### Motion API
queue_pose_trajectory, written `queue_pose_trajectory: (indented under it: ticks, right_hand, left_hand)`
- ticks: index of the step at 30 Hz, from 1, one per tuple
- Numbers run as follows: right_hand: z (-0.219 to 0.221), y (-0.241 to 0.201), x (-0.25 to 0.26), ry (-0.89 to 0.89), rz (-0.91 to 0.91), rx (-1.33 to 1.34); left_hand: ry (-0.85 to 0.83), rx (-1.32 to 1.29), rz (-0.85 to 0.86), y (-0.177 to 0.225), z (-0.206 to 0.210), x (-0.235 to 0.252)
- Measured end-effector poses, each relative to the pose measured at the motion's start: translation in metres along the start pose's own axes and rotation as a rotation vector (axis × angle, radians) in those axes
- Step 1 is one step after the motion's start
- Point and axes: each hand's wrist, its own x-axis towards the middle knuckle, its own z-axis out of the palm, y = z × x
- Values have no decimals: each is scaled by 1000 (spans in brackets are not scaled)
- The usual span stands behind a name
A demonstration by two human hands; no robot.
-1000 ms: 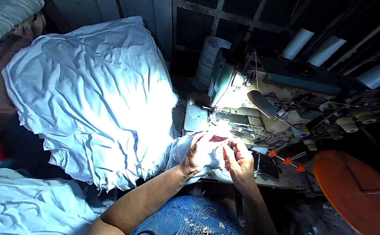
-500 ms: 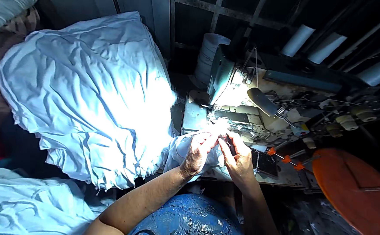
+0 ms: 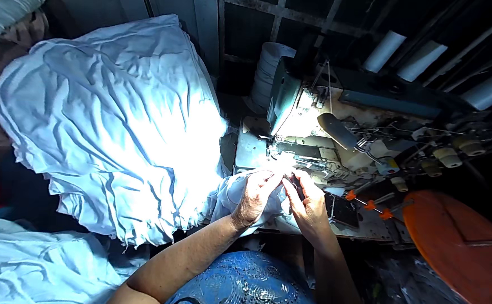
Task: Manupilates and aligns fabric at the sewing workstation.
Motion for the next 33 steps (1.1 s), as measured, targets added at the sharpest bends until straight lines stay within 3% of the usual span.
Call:
queue_pose_trajectory:
  ticks: [9,12,16,18,20,25,30,33]
  right_hand:
    - [11,3,0,53,26,157]
    - [17,5,-1,35,132,478]
    - [5,5,3,-58,459,1234]
    - [-6,11,9,62,523,1370]
    - [-9,12,12,190,436,1143]
    - [0,8,-2,42,244,582]
    - [4,9,-4,54,134,462]
    - [7,7,-1,99,100,386]
  left_hand:
    - [1,123,86,-3,-6,2]
    - [42,176,115,-3,-5,3]
    - [62,202,83,1,-9,2]
    - [53,304,119,1,-13,3]
    - [42,360,174,-1,-14,3]
    - [75,384,195,1,-9,6]
    - [64,288,161,0,-6,6]
    - [77,356,239,-6,-5,6]
